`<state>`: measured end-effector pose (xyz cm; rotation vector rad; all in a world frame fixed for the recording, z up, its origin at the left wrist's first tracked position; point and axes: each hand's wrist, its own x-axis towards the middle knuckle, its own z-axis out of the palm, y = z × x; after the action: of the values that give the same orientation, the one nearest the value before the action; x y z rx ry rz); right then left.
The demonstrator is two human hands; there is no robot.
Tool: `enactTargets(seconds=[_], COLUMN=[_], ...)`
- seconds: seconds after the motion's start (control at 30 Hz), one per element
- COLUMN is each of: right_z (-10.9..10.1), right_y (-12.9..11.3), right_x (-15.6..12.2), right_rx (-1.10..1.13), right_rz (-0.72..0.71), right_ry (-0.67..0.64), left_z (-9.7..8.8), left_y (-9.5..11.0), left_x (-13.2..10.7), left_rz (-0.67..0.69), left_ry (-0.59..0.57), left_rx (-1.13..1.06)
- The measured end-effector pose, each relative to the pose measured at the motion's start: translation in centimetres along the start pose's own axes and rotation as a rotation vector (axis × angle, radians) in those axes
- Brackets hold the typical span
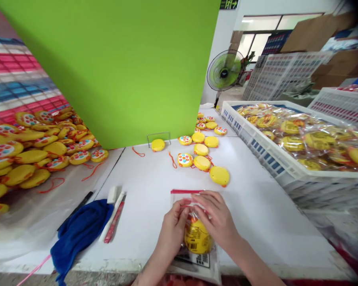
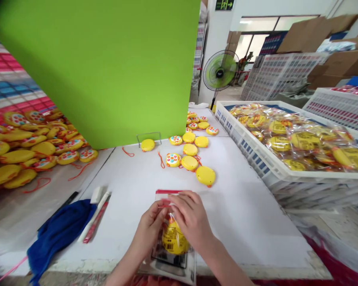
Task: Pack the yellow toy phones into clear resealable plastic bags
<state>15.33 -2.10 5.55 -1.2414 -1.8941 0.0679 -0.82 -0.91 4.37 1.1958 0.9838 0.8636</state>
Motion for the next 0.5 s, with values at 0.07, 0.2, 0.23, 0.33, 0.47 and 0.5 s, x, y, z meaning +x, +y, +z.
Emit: enactTargets(seconds=[0.07,0.2,0.23,0.33,0.47,0.5], right_z=[0.1,0.3,0.3,0.8,0.6,0.1], right_y=[-0.6,-1.6,-1.8,-1.5,2.4,4.1], right_x=[0.3,1.0,1.2,1.4,0.4,-0.3], right_rx=[-0.045,-0.105,-0.111,-0.095,-0.041,-0.055], right_rz=[-0.054,-0.127,-0.134,-0.078,0.18,0.258], right_ry=[-0.033,-0.049,-0.046,-0.017,0.105,0.146], left_z=[0.3,0.5,0.6,0.7,0.4,0.2], left_y=[0.5,1.0,1.0,1.0,0.3,-0.2], left_x=[-0.1,-0.4,-0.4,-0.5,-0.1,0.1], left_rz=[0.077,0.164,0.172,0.183,0.115,0.081], left_ry=[-0.016,-0.019,-0.012,-0.021,-0.056,-0.037], left_rx=[0.099,0.361,0.419,0.529,0.424,0.36])
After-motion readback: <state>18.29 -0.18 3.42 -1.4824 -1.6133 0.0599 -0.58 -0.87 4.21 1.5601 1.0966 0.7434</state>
